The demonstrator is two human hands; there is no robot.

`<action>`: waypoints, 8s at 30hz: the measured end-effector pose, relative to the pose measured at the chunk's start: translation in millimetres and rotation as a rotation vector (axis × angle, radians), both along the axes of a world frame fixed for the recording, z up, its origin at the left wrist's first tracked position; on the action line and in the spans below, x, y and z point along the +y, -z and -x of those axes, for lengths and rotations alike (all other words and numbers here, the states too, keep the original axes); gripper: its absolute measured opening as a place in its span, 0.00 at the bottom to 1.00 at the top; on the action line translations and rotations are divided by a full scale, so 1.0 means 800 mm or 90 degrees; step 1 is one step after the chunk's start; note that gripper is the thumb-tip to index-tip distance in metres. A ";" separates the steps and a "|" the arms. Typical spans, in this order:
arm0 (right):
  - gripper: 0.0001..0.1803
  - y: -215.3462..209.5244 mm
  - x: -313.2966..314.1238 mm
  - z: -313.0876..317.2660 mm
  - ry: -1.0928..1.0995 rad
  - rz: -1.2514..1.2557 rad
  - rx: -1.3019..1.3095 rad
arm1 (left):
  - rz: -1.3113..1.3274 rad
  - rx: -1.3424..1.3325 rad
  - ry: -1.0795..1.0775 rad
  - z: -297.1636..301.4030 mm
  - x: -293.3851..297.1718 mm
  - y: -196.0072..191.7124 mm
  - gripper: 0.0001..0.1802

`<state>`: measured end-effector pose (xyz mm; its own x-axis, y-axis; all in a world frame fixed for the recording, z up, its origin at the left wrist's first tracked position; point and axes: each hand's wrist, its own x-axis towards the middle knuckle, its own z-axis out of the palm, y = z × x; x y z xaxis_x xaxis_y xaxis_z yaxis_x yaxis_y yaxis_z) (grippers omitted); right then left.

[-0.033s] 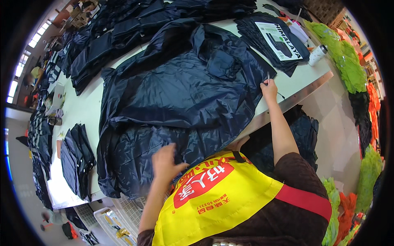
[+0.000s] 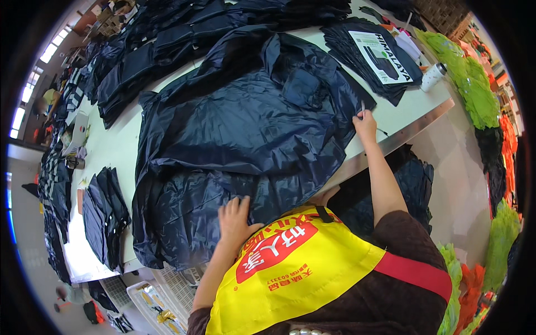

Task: The person folds a dark jacket on a table, smooths it, and places it in a stack. They then unfold another jacket, use a small blade to cut a tag or thread, and refold the jacket. The person repeats folding and stacking actions with multiple jackets.

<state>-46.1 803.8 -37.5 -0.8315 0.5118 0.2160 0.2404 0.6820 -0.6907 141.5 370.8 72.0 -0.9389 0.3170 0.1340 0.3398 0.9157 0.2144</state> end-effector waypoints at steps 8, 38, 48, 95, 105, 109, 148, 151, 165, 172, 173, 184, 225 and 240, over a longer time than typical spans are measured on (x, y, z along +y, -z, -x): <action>0.15 -0.103 -0.063 -0.091 -0.217 -0.213 -0.322 | -0.109 -0.056 0.013 -0.033 -0.109 0.095 0.04; 0.12 -0.147 -0.265 -0.031 -0.505 0.444 0.007 | -1.250 -0.433 -0.144 0.107 0.030 -0.008 0.39; 0.08 -0.149 -0.287 -0.052 -0.682 0.448 -0.079 | -1.255 -0.496 -0.134 0.089 0.014 -0.028 0.42; 0.07 -0.200 -0.254 -0.085 -0.771 0.550 -0.192 | -0.548 -0.641 0.204 0.148 -0.015 -0.105 0.17; 0.08 -0.222 -0.258 -0.102 -0.665 0.317 0.056 | -1.007 -0.786 -0.123 0.121 -0.015 -0.070 0.11; 0.11 -0.224 -0.283 -0.112 -0.695 0.191 0.061 | -1.014 -0.770 -0.145 0.117 -0.009 -0.075 0.11; 0.14 -0.255 -0.217 -0.103 -0.739 -0.036 0.109 | -1.105 -0.637 -0.290 0.094 0.037 -0.104 0.08; 0.17 -0.238 -0.221 -0.098 -0.745 -0.113 0.160 | -1.110 -0.624 -0.308 0.092 0.038 -0.102 0.08; 0.16 -0.226 -0.233 -0.095 -0.798 -0.078 0.182 | -1.130 -0.663 -0.283 0.093 0.041 -0.094 0.08; 0.12 -0.220 -0.234 -0.092 -0.845 -0.013 0.252 | -1.120 -0.634 -0.308 0.091 0.044 -0.093 0.08; 0.12 -0.221 -0.232 -0.091 -0.873 0.044 0.261 | -1.119 -0.628 -0.313 0.090 0.045 -0.093 0.08; 0.11 -0.175 -0.250 -0.105 -0.815 0.332 -0.095 | -0.514 -0.445 0.348 0.113 -0.009 -0.073 0.34; 0.19 -0.060 -0.021 -0.011 -0.197 0.060 -0.121 | -0.222 0.216 -0.895 0.110 -0.367 -0.016 0.13; 0.13 -0.049 -0.149 -0.068 -0.393 1.079 -0.389 | -0.770 -0.693 -0.422 0.176 0.178 0.054 0.35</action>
<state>8.6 684.9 1.4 -0.7130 -0.5160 -0.4747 0.6973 -0.4509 -0.5572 0.8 513.5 28.7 -0.6711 0.0841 -0.7366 -0.7394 -0.0035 0.6732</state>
